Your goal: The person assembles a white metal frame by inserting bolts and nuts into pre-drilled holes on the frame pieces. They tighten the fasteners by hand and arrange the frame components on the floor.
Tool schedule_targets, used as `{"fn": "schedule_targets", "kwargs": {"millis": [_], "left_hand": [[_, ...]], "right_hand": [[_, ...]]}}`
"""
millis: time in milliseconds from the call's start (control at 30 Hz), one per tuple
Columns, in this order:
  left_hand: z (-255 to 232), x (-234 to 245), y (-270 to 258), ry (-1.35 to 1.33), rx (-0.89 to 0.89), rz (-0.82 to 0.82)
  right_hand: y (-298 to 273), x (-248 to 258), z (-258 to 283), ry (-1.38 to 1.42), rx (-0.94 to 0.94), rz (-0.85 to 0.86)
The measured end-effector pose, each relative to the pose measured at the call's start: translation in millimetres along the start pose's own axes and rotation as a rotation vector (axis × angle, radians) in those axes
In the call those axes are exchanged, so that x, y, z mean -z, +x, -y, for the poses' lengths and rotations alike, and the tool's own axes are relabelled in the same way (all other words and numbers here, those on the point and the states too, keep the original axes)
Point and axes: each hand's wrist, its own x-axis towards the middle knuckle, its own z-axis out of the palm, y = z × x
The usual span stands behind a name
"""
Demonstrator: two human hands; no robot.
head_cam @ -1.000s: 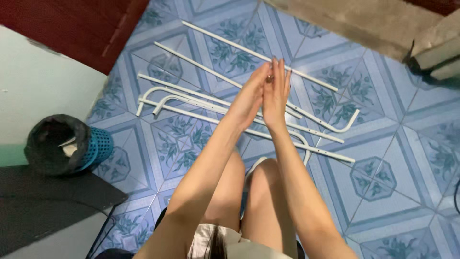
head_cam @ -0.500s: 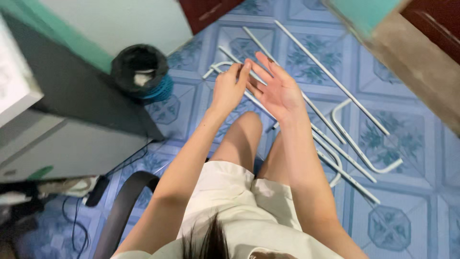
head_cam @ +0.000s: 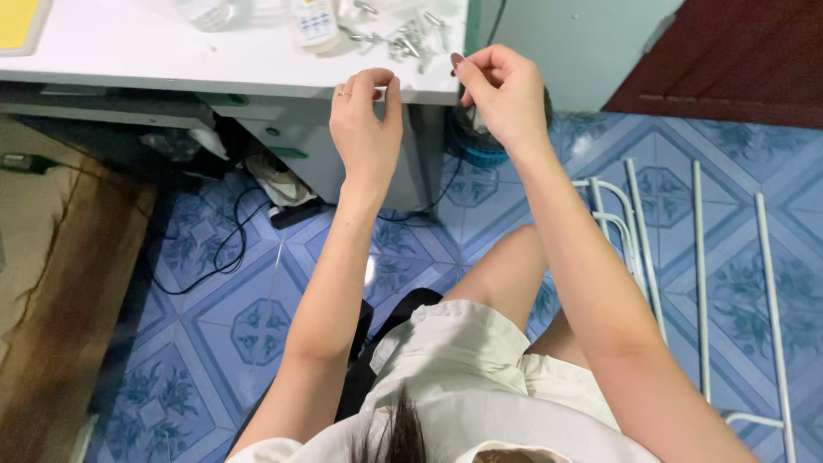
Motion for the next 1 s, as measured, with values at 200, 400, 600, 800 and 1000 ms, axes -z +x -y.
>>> {"fn": "schedule_targets", "kwargs": {"millis": [200, 400, 600, 800, 1000], "left_hand": [[50.2, 6.3, 32.5, 0.098, 0.003, 0.023], [58.8, -11.7, 49.5, 0.170, -0.051, 0.107], [68.1, -20.7, 51.7, 0.203, -0.005, 0.157], [77.2, -18.5, 49.1, 0.059, 0.035, 0.087], [86.1, -11.8, 45.8, 0.042, -0.012, 0.121]], "right_hand": [[45.8, -31.1, -4.2, -0.542, 0.407, -0.218], [67.1, -38.3, -10.5, -0.487, 0.206, -0.119], [74.1, -45.3, -12.6, -0.439, 0.147, -0.073], [76.3, -28.2, -16.1, -0.150, 0.095, 0.041], [79.4, -17.5, -25.3, 0.094, 0.019, 0.087]]}}
